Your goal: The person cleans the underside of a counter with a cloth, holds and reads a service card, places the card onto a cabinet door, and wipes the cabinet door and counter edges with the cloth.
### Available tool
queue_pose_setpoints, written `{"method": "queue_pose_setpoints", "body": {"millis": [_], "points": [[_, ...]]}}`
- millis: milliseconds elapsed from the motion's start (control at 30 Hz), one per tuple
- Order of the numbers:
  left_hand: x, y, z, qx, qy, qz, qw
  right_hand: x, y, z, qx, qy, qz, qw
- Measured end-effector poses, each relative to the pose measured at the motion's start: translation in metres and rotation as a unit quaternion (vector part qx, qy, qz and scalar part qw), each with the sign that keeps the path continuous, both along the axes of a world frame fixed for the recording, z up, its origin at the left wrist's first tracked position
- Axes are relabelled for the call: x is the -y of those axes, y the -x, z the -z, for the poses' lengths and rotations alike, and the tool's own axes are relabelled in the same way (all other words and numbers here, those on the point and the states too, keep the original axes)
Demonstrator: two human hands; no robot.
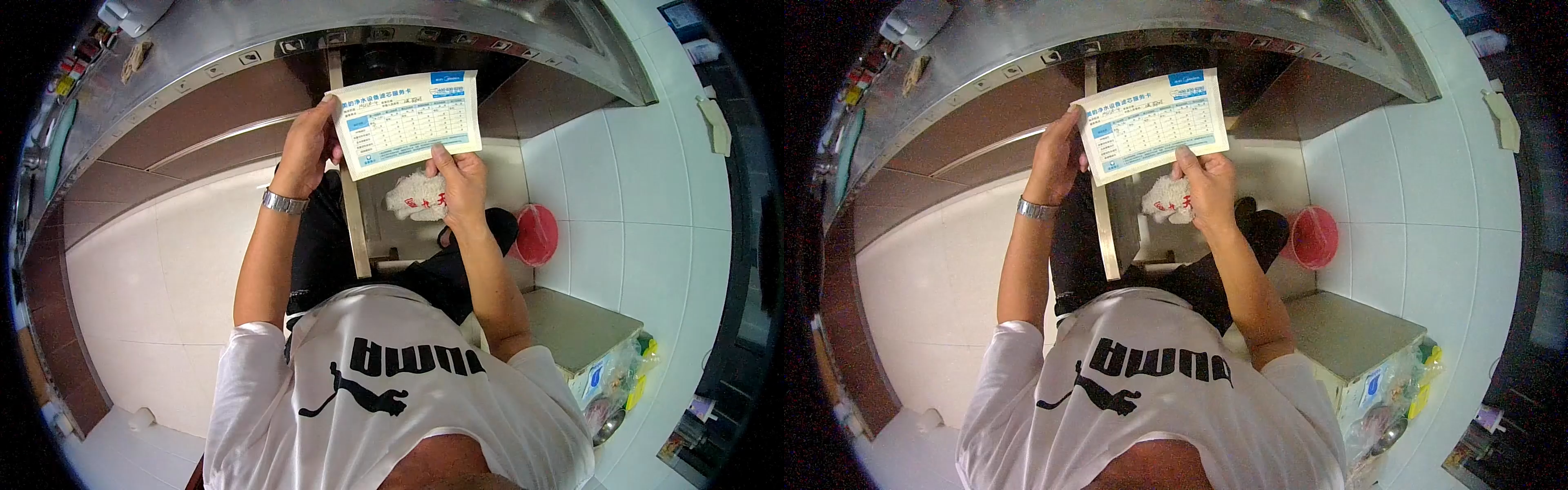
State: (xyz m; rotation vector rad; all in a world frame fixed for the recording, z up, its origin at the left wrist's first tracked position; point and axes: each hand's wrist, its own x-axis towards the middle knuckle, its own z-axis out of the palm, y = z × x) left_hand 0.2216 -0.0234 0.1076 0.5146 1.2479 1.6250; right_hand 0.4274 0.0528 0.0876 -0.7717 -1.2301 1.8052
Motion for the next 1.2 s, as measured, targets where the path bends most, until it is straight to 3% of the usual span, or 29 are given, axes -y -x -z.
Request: {"method": "queue_pose_setpoints", "body": {"millis": [1200], "points": [[-0.007,0.007,0.010,-0.045,0.026,-0.011,0.999,-0.006,-0.004,0.001,0.007,-0.047,-0.019,0.999]]}}
